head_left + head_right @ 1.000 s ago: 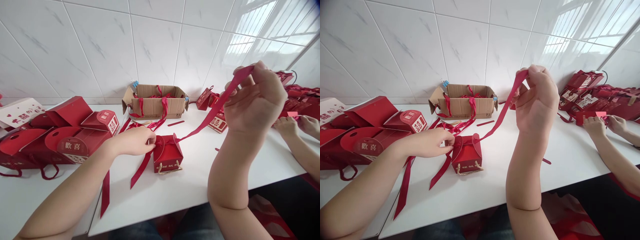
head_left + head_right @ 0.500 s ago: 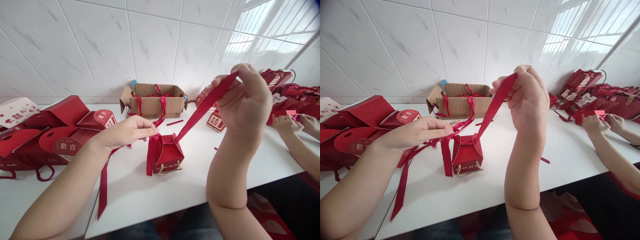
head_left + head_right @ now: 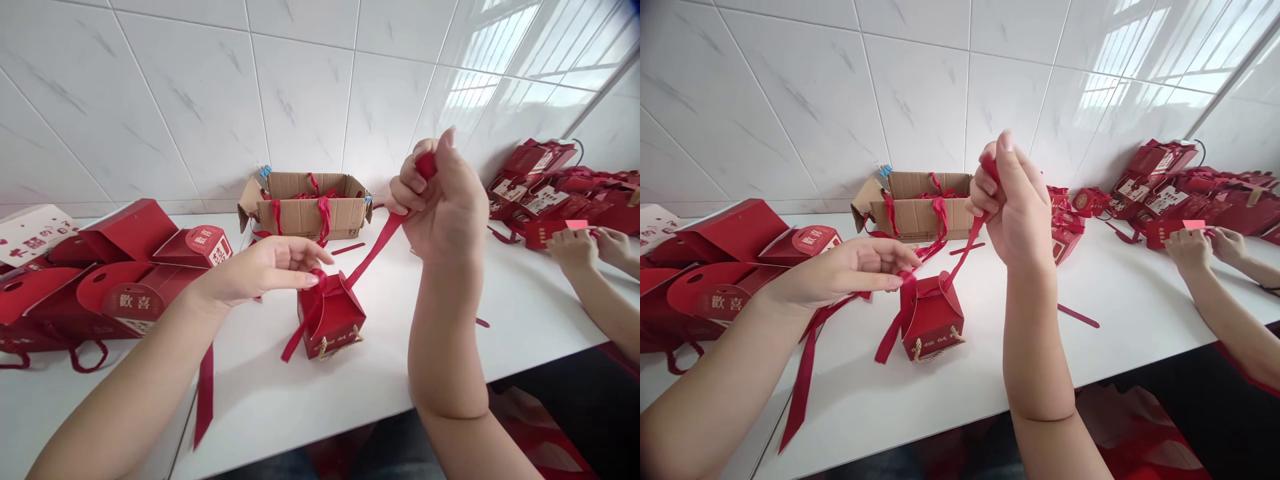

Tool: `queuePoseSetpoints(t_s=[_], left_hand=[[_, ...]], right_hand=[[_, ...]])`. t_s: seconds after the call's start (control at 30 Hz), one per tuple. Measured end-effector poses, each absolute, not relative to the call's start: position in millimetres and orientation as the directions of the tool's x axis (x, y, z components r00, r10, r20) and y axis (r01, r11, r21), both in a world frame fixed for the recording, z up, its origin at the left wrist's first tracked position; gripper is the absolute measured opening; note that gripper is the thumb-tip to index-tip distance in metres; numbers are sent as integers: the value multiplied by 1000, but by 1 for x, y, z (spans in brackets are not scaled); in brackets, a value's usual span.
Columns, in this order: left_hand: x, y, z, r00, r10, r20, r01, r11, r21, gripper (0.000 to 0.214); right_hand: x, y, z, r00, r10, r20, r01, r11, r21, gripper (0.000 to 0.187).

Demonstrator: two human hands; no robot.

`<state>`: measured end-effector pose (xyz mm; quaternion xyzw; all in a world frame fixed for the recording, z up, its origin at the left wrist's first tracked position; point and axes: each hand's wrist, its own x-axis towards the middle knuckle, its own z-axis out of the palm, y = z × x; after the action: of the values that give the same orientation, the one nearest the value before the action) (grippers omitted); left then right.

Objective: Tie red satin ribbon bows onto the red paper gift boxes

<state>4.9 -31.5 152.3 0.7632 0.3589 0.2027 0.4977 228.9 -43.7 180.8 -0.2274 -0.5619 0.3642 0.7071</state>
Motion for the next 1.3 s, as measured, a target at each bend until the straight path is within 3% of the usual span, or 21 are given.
queuePoseSetpoints(t_s=[0.1, 0.3, 0.4, 0.73, 1.03, 1.3], left_hand=[[5, -37, 152, 579, 815, 23, 367, -285, 886, 36], [8, -42, 163, 442, 882, 166, 337, -335, 880, 23], [18, -39, 175, 392, 879, 272, 275, -394, 877, 27], [40, -36, 203, 213, 790, 575, 50, -596, 801, 27], [41, -37, 200, 80, 807, 585, 26, -588, 808, 29], [37, -37, 198, 93, 796, 598, -47, -597, 801, 20]], right_hand=[[228, -44, 183, 120, 788, 604, -229, 614, -755, 28], [224, -42, 178, 163, 729, 664, -222, 683, -696, 17], [221, -40, 177, 134, 743, 656, -191, 669, -719, 11], [212, -42, 177, 158, 729, 666, -178, 684, -707, 20], [213, -48, 178, 258, 702, 663, -72, 699, -712, 16], [208, -46, 186, 180, 713, 678, -109, 699, -706, 22]])
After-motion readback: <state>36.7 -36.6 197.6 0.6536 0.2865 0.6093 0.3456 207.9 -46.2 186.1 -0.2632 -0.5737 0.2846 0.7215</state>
